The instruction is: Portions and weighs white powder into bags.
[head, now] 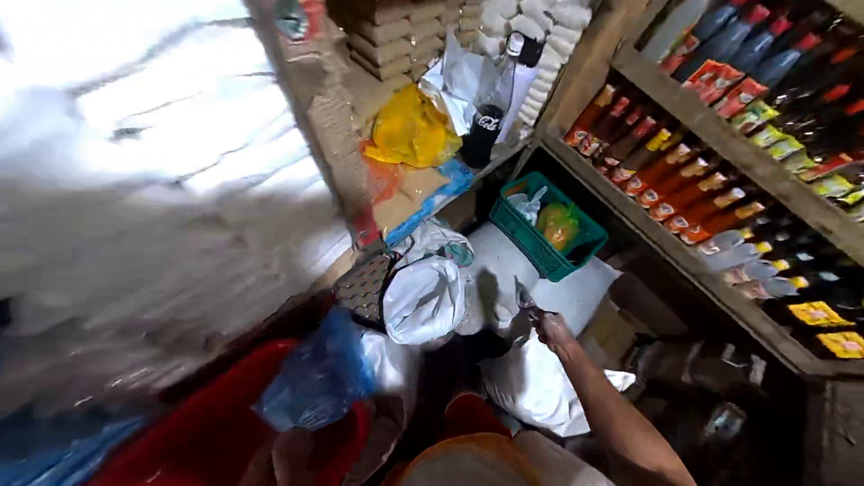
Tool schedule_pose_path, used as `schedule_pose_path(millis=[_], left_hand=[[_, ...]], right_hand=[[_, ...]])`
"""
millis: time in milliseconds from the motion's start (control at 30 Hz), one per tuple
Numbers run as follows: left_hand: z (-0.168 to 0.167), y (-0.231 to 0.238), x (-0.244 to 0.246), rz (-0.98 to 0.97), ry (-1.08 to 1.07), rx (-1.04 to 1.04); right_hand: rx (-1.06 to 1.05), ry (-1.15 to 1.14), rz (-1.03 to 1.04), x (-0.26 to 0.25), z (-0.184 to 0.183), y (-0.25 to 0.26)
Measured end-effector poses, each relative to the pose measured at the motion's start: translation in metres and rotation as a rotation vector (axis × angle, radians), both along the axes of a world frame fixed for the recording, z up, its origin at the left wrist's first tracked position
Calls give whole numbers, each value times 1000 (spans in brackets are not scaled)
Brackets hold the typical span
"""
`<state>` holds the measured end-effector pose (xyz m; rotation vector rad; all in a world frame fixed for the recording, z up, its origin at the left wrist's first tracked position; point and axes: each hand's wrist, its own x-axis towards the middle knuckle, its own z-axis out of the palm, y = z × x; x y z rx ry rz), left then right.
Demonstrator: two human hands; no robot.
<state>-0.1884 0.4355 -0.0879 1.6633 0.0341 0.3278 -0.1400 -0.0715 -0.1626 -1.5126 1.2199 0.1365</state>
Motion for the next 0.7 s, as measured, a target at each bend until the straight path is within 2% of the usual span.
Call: schedule_pose_path(millis=[100,200,267,333,433,500,600,700], left_hand=[[10,-78,30,-75,107,100],[4,-160,72,-186,315,248],[-31,-201,107,-241,457,205],[-81,-227,135,-170,679,223],[-141,-246,176,-25,1022,408],[-179,-245,197,33,1136,506],[-241,-230,224,25,1156,686],[-296,-206,235,-15,1158,845]], right_hand=[[-90,-54,30,63,-4,-73],[-217,-59,98,134,-13,-145],[-298,-99,116,181,-39,-195],[-337,-133,138,218,-71,-237],[-380,-96,132,249,-124,-280],[-432,13,203,253,-153,-290],[-555,154,405,257,-174,-289],[-788,263,529,248,-167,-271]])
